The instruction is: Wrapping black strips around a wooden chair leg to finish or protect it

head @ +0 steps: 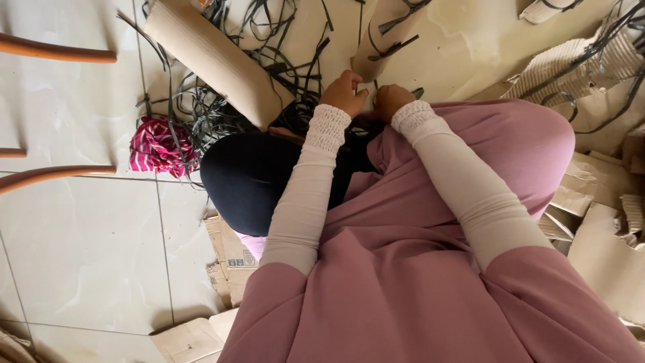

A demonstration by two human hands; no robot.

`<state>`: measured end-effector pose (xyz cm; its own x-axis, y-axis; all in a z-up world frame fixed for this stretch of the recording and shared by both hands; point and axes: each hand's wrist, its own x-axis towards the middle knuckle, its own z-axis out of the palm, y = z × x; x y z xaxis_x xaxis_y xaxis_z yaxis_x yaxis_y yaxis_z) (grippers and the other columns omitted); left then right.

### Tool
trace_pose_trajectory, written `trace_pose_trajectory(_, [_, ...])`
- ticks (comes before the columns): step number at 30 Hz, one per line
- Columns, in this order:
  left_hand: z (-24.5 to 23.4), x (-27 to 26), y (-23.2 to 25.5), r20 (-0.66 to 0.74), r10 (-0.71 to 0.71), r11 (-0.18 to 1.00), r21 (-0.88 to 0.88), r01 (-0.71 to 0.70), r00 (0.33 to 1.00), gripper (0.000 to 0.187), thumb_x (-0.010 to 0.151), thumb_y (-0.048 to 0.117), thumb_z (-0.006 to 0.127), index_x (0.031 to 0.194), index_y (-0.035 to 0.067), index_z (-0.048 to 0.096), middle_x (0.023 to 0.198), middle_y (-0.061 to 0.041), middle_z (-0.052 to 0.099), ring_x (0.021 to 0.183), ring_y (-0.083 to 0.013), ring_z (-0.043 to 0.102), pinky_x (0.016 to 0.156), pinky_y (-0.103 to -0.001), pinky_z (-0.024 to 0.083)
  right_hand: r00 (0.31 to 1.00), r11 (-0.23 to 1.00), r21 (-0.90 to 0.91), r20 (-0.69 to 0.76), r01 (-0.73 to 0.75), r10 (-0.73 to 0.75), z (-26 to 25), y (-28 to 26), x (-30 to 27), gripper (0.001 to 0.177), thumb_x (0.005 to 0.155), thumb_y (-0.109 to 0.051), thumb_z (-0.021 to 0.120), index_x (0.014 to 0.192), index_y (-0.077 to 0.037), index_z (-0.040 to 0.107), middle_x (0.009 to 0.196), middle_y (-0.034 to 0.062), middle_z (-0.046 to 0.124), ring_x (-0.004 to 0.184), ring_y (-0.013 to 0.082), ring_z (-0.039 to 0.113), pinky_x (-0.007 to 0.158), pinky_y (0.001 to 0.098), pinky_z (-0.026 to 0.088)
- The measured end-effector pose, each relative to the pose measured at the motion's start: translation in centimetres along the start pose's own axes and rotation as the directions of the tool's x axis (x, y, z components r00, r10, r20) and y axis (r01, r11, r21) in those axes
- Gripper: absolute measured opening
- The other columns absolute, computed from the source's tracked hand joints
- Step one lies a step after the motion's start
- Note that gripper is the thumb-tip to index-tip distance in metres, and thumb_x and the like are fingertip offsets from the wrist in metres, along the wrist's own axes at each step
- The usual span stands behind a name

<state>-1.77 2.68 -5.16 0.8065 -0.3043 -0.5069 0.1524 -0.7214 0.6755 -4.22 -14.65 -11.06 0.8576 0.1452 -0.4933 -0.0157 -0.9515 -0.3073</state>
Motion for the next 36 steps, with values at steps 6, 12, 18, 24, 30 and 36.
trace_pose_trajectory(6, [0.7,-0.8,-0.3,0.095,0.109,0.990,-0.097,-0.099,0.989,0.045,0.103,0.036,0.054,0.141,0.010,0.055,0.142,-0.020,0.060,0.135,-0.0385,0.056,0.115,-0.050,0.045,0.966,0.858,0.468,-0.236,0.210,-0.108,-5.2,0.4,-2.2,0.018,0.083,-0.023,0.069,0.066,-0.023,0.074,0.064,0.0000,0.069,0.064,0.0274,0.069,0.066,0.0405,0.056])
trace_pose_trajectory(12, [-0.5,-2.2,1.9,0.202,0.196,0.968,-0.197,-0.156,0.960,0.022,0.096,0.017,0.059,0.108,0.017,0.077,0.113,-0.004,0.078,0.109,-0.0182,0.072,0.096,-0.030,0.056,0.982,0.557,0.823,-0.176,0.111,0.065,-10.5,0.3,-6.2,0.013,0.098,-0.006,0.062,0.090,-0.004,0.073,0.074,0.0055,0.070,0.061,0.0126,0.061,0.058,0.0243,0.057])
trace_pose_trajectory(18, [-1.8,-3.9,3.1,0.146,0.179,0.947,-0.294,-0.130,0.973,0.029,0.099,0.017,0.050,0.094,0.011,0.078,0.081,-0.007,0.081,0.074,-0.0121,0.075,0.075,-0.027,0.060,0.994,-0.353,0.935,0.008,0.030,0.106,-12.2,0.8,-6.7,0.015,0.107,-0.009,0.056,0.093,-0.008,0.061,0.071,0.0070,0.063,0.054,0.0196,0.057,0.068,0.0436,0.066])
trace_pose_trajectory(24, [-2.5,-4.9,3.1,-0.140,0.289,0.899,-0.299,-0.319,0.947,0.044,0.101,0.040,0.051,0.073,0.010,0.067,0.070,-0.003,0.074,0.073,-0.0153,0.074,0.075,-0.032,0.057,0.992,0.541,0.832,0.092,-0.122,0.082,-17.7,-3.6,-12.7,0.016,0.104,-0.024,0.063,0.096,-0.011,0.067,0.057,-0.0047,0.030,0.051,0.0087,0.022,0.046,0.0258,0.021])
trace_pose_trajectory(30, [-2.7,-7.2,3.9,-0.170,0.231,0.887,-0.368,-0.279,0.958,0.045,0.099,0.045,0.054,0.074,0.008,0.067,0.064,-0.003,0.066,0.061,-0.0136,0.064,0.067,-0.030,0.057,0.994,0.640,0.768,0.046,0.027,-0.097,-15.9,-0.9,-14.0,0.016,0.099,-0.019,0.065,0.092,-0.012,0.077,0.055,-0.0023,0.045,0.050,0.0084,0.035,0.049,0.0237,0.030])
trace_pose_trajectory(36, [-1.5,-7.2,2.9,-0.184,0.233,0.880,-0.378,-0.287,0.955,0.035,0.098,0.022,0.056,0.067,0.010,0.064,0.065,-0.003,0.066,0.060,-0.0121,0.061,0.064,-0.028,0.054,0.989,-0.058,0.991,-0.112,0.117,0.093,-14.2,2.3,-12.4,0.025,0.108,-0.003,0.051,0.085,-0.010,0.059,0.078,0.0066,0.062,0.063,0.0188,0.058,0.065,0.0335,0.060])
